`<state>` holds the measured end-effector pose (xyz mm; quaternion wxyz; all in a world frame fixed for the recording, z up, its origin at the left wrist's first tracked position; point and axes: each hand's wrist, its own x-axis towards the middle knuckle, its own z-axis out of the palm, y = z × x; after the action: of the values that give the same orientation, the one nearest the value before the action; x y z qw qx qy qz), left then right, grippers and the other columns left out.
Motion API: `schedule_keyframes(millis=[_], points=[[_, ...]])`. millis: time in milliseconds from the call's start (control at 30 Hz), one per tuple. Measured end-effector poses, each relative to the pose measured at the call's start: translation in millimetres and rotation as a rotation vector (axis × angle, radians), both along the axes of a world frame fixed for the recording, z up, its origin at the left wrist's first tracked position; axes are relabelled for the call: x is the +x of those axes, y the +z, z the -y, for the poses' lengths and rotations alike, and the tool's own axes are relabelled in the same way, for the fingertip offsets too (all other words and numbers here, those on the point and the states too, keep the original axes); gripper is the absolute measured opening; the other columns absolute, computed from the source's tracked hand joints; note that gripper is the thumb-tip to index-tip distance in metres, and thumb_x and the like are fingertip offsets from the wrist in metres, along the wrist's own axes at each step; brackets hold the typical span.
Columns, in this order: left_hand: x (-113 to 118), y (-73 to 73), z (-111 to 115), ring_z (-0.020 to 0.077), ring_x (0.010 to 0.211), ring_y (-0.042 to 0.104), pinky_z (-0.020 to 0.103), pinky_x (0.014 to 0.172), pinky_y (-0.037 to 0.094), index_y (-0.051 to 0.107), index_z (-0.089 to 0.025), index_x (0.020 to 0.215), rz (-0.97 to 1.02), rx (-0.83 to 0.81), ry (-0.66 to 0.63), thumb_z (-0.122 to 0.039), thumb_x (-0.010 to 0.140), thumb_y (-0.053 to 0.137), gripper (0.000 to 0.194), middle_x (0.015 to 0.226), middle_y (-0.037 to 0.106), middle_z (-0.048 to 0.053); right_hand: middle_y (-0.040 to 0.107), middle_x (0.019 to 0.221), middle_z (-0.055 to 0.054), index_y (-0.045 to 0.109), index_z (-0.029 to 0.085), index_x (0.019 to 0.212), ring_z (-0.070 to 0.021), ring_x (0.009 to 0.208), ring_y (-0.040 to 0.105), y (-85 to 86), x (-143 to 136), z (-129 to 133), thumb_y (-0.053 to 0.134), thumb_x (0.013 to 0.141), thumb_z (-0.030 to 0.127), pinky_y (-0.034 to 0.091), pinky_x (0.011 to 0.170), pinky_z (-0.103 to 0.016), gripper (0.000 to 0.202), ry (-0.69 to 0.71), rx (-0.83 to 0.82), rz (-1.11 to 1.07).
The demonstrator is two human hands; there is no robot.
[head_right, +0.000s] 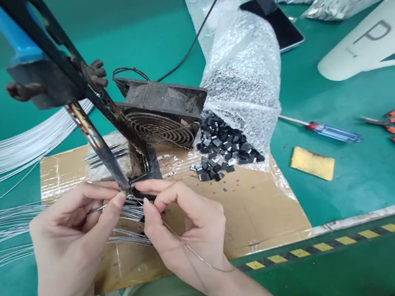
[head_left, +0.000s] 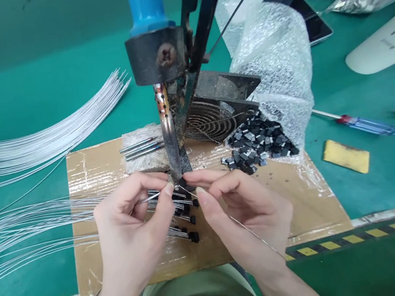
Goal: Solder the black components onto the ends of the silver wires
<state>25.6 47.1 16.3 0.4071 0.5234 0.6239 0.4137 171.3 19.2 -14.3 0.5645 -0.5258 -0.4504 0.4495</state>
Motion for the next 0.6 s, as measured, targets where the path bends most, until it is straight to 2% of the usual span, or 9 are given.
schedule_keyframes(millis=[333, 433, 600], points=[[1.8, 0.2, -2.2, 0.0102, 0.065, 0.062, 0.02, 0.053, 0.042, 0.074, -0.021, 0.074, -0.023, 0.0, 0.0, -0.011, 0.082, 0.077, 0.014, 0.082, 0.077, -0.001, 0.084, 0.113, -0.006, 0.064, 0.024, 0.08, -0.0224, 0.104, 0.081, -0.1, 0.1, -0.6, 0.07, 0.095, 0.012, 0.063, 0.098, -0.038, 0.021, -0.01, 0.018, 0.018], [0.9, -0.7, -2.4, 0.0091, 0.062, 0.058, 0.02, 0.051, 0.039, 0.073, -0.021, 0.074, -0.041, -0.004, -0.017, -0.011, 0.082, 0.076, 0.014, 0.082, 0.077, -0.002, 0.084, 0.111, -0.006, 0.065, 0.024, 0.08, -0.0226, 0.104, 0.081, -1.0, 0.3, -1.0, 0.07, 0.095, 0.012, 0.064, 0.095, -0.037, 0.02, -0.013, 0.015, 0.036], [0.2, 0.2, -0.5, 0.0101, 0.066, 0.062, 0.021, 0.053, 0.04, 0.074, -0.022, 0.076, -0.027, -0.004, -0.019, -0.011, 0.084, 0.076, 0.013, 0.085, 0.078, -0.001, 0.084, 0.111, -0.005, 0.065, 0.024, 0.08, -0.0201, 0.102, 0.08, -0.6, -0.8, -0.9, 0.071, 0.095, 0.012, 0.063, 0.094, -0.035, 0.02, -0.019, 0.022, 0.03]])
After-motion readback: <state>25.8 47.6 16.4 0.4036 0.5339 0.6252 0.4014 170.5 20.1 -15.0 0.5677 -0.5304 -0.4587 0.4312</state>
